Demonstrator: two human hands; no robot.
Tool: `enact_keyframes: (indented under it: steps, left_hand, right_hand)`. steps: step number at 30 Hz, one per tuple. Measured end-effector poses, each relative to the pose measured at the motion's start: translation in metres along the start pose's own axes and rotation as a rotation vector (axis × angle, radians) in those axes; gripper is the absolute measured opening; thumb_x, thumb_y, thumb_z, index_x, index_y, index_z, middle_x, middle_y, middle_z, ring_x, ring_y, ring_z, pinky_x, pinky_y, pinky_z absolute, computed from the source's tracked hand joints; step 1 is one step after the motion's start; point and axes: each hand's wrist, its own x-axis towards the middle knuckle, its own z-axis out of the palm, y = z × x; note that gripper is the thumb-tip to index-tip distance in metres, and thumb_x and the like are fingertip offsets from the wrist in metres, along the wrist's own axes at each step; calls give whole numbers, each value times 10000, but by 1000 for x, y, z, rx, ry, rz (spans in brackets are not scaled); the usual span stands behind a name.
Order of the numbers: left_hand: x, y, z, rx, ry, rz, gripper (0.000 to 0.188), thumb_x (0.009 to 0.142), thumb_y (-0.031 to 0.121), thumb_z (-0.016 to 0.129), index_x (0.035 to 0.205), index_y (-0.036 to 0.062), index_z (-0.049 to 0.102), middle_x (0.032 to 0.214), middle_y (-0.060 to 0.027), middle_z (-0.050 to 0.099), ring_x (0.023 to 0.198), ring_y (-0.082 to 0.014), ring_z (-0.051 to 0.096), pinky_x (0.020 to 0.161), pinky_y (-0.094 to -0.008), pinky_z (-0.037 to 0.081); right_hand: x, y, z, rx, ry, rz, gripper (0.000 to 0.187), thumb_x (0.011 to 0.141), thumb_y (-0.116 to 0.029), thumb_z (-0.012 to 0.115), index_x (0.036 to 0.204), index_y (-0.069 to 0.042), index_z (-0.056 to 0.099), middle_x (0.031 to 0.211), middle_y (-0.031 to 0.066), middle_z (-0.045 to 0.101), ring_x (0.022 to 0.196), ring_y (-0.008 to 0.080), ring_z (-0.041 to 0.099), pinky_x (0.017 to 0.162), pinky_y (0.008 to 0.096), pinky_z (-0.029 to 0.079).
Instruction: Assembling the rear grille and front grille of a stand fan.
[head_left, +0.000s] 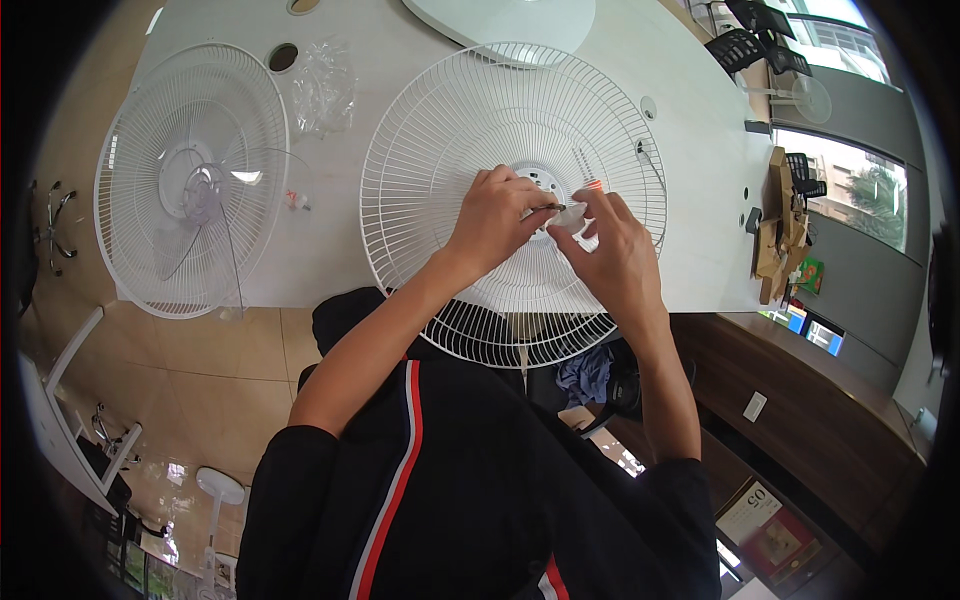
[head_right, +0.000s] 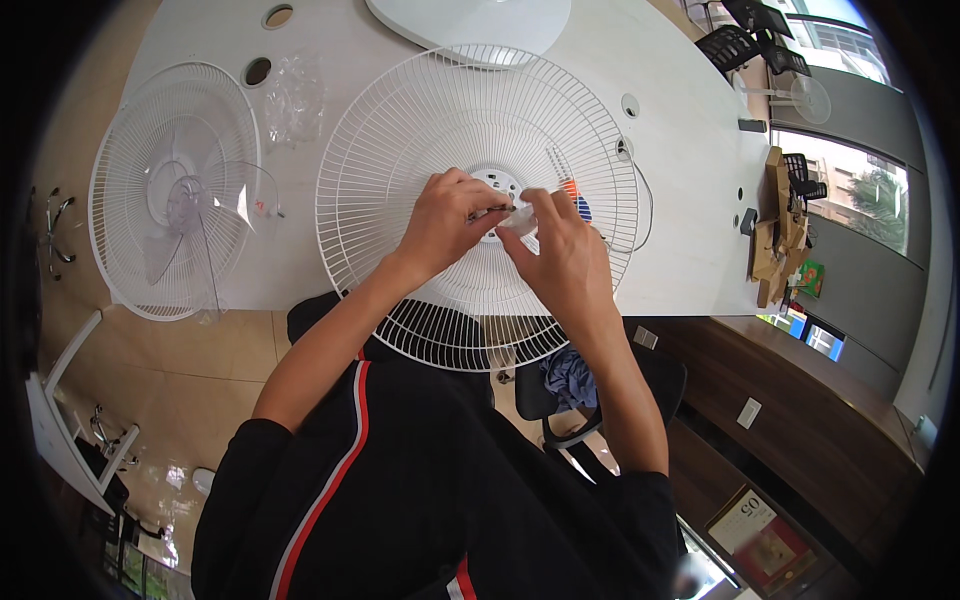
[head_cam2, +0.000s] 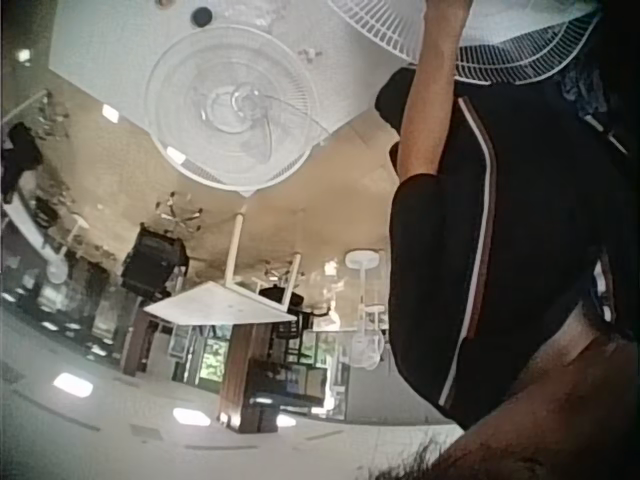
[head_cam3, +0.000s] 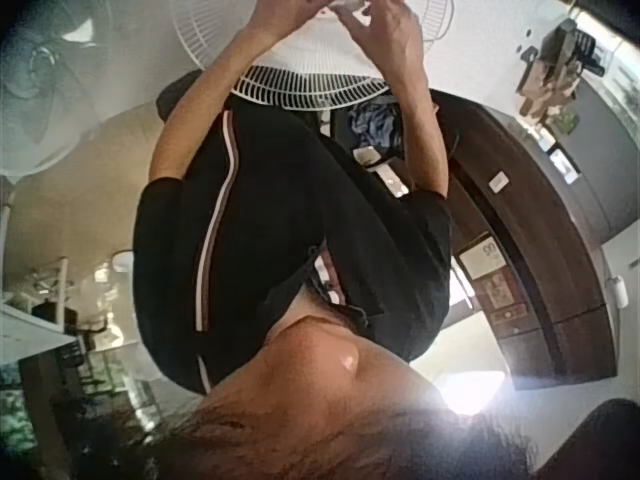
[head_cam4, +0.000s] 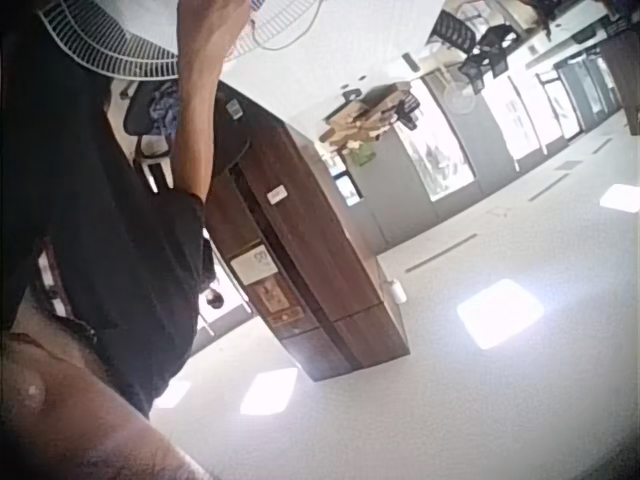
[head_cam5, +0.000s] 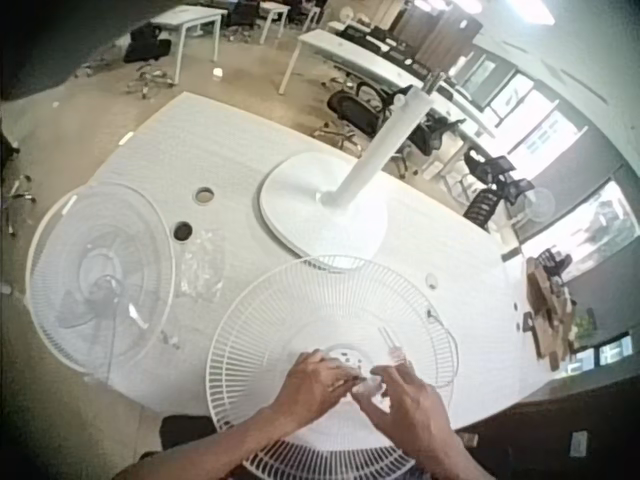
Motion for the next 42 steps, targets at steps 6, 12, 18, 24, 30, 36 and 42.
enact_keyframes:
  steps: [6, 12, 18, 24, 30, 36, 42]
  left_hand:
    - [1, 1, 1, 10, -25, -16, 174, 883, 227, 811, 1027, 131, 831, 977, 3, 797, 979, -228, 666, 946, -386, 473]
    - [1, 6, -1, -9, -34, -29, 214, 888, 211, 810, 1081, 121, 829, 1006, -32, 802, 1007, -242, 676, 968, -404, 486]
    - [5, 24, -21, -87, -52, -98, 241, 909, 191, 787, 1133, 108, 817, 1091, -70, 801, 1067, -255, 679, 993, -407, 513]
    - [9, 35, -25, -202, -94, -169, 218, 937, 186, 764, 1128, 92, 810, 1085, -89, 794, 1047, -243, 685, 951, -392, 536]
    - [13, 33, -23, -188, -134, -221, 198, 951, 181, 763, 1120, 88, 808, 1074, -65, 797, 1033, -185, 684, 930, -356, 519]
    - [15, 37, -19, -192, -162, -239, 205, 953, 179, 770, 1127, 74, 798, 1119, -39, 797, 1050, -150, 685, 937, -342, 501]
    - [13, 35, -16, -204, -121, -238, 218, 923, 180, 797, 1119, 85, 801, 1092, -48, 800, 1008, -172, 701, 901, -349, 518]
  right_hand:
    - [-11, 22, 6, 380, 120, 115, 479, 827, -39, 873, 1259, -8, 670, 1164, 126, 729, 948, 209, 767, 812, 357, 663]
    - [-39, 40, 29, 949, 186, 278, 550, 871, -13, 851, 1361, 39, 607, 1295, 156, 694, 1107, 245, 740, 948, 368, 647]
    - [-56, 44, 47, 1190, 232, 337, 548, 873, 19, 842, 1371, 18, 612, 1340, 157, 678, 1145, 230, 714, 974, 367, 626]
    - [-63, 53, 62, 1294, 274, 348, 544, 877, 12, 836, 1374, 12, 617, 1359, 144, 667, 1174, 232, 702, 986, 376, 623]
    - [-61, 54, 67, 1367, 292, 346, 544, 877, 8, 835, 1377, 0, 622, 1360, 124, 661, 1190, 231, 699, 996, 377, 623]
    - [-59, 57, 70, 1250, 330, 263, 539, 876, -11, 839, 1371, -10, 626, 1329, 113, 661, 1180, 236, 708, 979, 374, 633]
    - [-47, 57, 71, 949, 412, 153, 538, 847, -30, 855, 1343, -19, 646, 1283, 125, 678, 1152, 246, 716, 981, 384, 622]
